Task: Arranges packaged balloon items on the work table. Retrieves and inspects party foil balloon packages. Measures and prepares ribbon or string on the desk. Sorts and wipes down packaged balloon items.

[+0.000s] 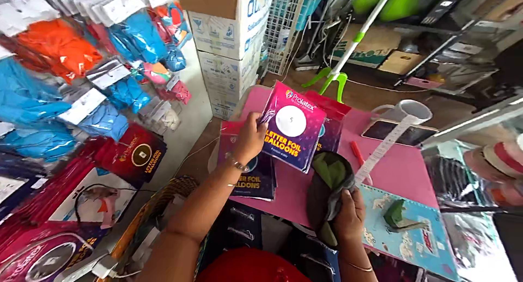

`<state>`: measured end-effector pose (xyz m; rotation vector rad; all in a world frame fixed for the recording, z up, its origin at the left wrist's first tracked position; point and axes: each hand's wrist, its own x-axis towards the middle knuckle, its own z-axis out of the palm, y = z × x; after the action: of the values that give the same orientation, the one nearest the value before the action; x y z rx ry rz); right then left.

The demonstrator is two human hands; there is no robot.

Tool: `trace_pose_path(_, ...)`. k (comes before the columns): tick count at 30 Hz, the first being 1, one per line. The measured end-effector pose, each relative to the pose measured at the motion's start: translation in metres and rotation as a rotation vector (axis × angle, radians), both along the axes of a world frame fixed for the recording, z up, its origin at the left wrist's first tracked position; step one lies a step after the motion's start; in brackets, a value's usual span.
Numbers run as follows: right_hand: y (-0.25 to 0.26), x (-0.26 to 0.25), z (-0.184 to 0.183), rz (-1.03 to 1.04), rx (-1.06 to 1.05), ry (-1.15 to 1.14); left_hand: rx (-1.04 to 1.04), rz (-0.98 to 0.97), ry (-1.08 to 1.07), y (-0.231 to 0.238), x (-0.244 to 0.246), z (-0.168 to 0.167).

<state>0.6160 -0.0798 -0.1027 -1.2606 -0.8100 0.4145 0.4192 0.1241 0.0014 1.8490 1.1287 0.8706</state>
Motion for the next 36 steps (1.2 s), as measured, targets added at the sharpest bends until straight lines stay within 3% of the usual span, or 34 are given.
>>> trace_pose_path(5,-0.002,-0.001,-0.004,-0.013,0.031,0.004,-0.042,-0.08,0.061,0.021,0.076,-0.02)
trace_pose_path(8,-0.008,0.001,-0.008,0.02,0.09,-0.222,0.093,-0.107,0.126,0.009,0.076,-0.011)
trace_pose_path(10,-0.011,0.004,-0.004,0.067,0.108,-0.487,0.245,-0.093,0.17,-0.002,0.051,-0.006)
trace_pose_path(13,-0.007,-0.003,0.023,0.12,0.134,-0.617,0.348,-0.021,0.265,-0.021,-0.014,-0.012)
trace_pose_path(18,0.027,-0.041,0.076,0.147,0.211,-0.768,0.155,0.216,0.418,-0.058,-0.114,-0.054)
trace_pose_path(21,0.052,-0.093,0.078,0.242,-0.023,-0.985,0.058,0.2,0.449,-0.075,-0.126,-0.086)
trace_pose_path(24,0.078,-0.138,0.05,0.585,-0.486,-1.151,0.124,0.241,0.419,-0.085,-0.116,-0.114)
trace_pose_path(26,0.1,-0.15,0.029,0.739,-0.569,-1.203,0.156,0.258,0.367,-0.084,-0.115,-0.121)
trace_pose_path(28,0.123,-0.149,0.022,0.736,-0.536,-1.247,0.186,0.245,0.324,-0.079,-0.119,-0.123)
trace_pose_path(36,0.233,-0.118,0.031,0.524,-0.785,-1.18,0.245,0.26,0.324,-0.077,-0.117,-0.131)
